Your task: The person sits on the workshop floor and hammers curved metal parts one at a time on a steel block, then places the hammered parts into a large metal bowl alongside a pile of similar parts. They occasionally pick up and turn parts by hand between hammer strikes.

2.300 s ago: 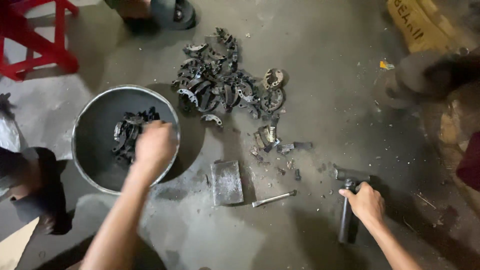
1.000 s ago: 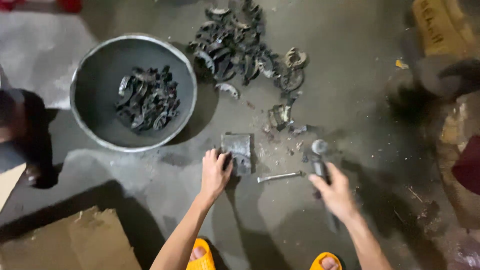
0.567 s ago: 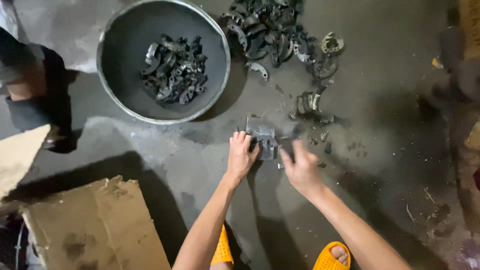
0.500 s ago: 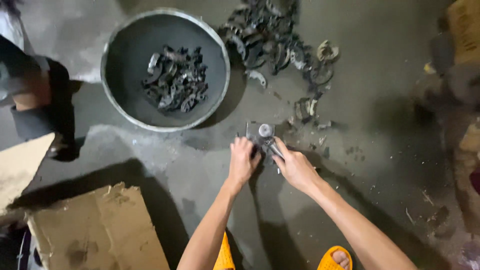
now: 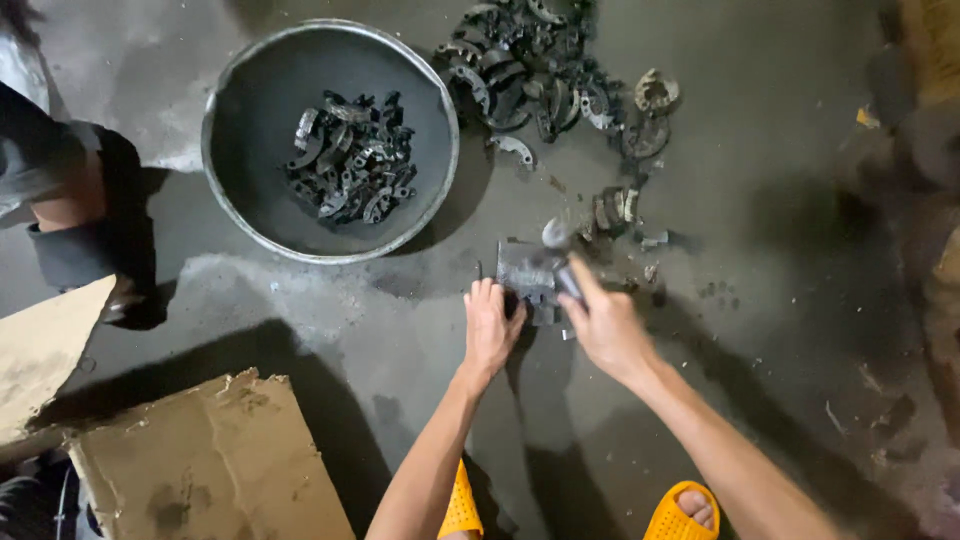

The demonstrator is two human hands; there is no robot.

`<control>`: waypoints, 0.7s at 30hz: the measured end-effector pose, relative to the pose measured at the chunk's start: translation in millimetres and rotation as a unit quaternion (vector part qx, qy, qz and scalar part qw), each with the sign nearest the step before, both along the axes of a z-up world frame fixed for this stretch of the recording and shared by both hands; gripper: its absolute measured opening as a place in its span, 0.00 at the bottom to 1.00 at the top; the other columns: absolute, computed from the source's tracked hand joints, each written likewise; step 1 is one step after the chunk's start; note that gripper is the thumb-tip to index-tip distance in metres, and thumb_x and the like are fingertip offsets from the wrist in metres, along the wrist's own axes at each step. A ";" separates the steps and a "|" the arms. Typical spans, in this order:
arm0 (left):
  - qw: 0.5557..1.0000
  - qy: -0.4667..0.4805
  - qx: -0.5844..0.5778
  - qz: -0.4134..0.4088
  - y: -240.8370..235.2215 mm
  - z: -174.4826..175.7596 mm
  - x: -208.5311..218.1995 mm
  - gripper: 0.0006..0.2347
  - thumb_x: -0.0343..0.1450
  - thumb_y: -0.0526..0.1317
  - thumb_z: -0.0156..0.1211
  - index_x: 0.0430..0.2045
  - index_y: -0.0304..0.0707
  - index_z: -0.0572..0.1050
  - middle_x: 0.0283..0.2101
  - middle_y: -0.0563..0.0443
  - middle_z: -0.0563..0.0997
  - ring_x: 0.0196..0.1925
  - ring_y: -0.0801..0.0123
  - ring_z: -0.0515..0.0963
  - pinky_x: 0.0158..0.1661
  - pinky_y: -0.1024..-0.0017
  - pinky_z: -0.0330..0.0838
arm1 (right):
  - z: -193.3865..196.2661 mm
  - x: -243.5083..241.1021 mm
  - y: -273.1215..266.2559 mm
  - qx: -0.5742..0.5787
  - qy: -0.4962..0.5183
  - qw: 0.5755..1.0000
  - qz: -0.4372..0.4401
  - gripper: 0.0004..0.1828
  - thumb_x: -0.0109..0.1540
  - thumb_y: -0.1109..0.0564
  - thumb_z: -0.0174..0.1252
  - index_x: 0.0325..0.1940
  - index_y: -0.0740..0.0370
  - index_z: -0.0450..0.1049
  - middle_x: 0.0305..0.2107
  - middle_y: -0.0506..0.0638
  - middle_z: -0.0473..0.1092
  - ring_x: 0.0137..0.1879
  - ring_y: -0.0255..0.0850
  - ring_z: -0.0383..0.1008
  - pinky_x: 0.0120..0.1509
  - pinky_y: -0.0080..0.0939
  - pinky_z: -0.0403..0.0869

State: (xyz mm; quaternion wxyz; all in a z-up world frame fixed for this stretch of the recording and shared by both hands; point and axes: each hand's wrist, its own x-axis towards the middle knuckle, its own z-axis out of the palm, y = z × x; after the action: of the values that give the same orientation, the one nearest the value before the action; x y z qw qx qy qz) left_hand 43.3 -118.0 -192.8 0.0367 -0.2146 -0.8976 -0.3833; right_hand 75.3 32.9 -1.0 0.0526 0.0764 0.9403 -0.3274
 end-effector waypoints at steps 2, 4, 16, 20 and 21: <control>1.000 -0.010 0.001 0.006 -1.8 0.3 3.8 0.12 0.65 0.42 0.66 0.26 0.37 0.67 0.34 0.46 0.68 0.40 0.51 0.70 0.38 0.55 0.66 | 33.2 -0.7 -5.3 -0.023 0.027 0.998 -0.042 0.28 0.64 0.60 0.58 0.69 0.68 0.66 0.40 0.73 0.77 0.45 0.66 0.80 0.42 0.62 0.78; 0.997 0.012 -0.031 0.067 -2.5 -0.2 -1.4 0.14 0.64 0.44 0.68 0.25 0.39 0.66 0.33 0.48 0.67 0.40 0.52 0.71 0.37 0.54 0.66 | 58.4 -1.9 -6.3 -0.031 0.186 0.981 -0.054 0.24 0.66 0.59 0.59 0.66 0.65 0.70 0.37 0.65 0.78 0.42 0.59 0.81 0.37 0.53 0.78; 0.999 0.003 0.007 0.044 -6.0 5.6 5.1 0.13 0.62 0.41 0.70 0.28 0.41 0.68 0.33 0.49 0.67 0.39 0.53 0.72 0.36 0.56 0.68 | -1.0 10.9 14.1 -0.058 0.019 0.996 -0.066 0.27 0.65 0.57 0.58 0.70 0.56 0.67 0.31 0.66 0.79 0.37 0.59 0.83 0.33 0.52 0.79; 0.992 -0.026 0.116 0.040 -6.0 31.6 -0.4 0.11 0.65 0.33 0.68 0.34 0.41 0.70 0.37 0.51 0.68 0.39 0.56 0.74 0.42 0.66 0.73 | 8.5 21.0 21.8 -0.081 0.079 0.989 -0.090 0.26 0.65 0.59 0.60 0.68 0.62 0.70 0.32 0.67 0.78 0.34 0.57 0.82 0.32 0.52 0.76; 0.998 0.028 0.052 -0.028 -6.3 32.7 -2.8 0.11 0.64 0.32 0.64 0.35 0.38 0.70 0.37 0.46 0.68 0.40 0.51 0.72 0.41 0.62 0.71 | 7.1 25.1 23.9 -0.077 0.091 0.988 -0.099 0.26 0.64 0.58 0.60 0.68 0.61 0.71 0.31 0.65 0.78 0.33 0.54 0.82 0.31 0.51 0.75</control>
State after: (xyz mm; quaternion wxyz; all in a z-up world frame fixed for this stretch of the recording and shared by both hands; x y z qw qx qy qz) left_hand 40.5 -124.3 -160.1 0.0622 -0.2482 -0.8688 -0.4240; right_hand 100.3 56.9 6.1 -0.0599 0.1348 0.9008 -0.4083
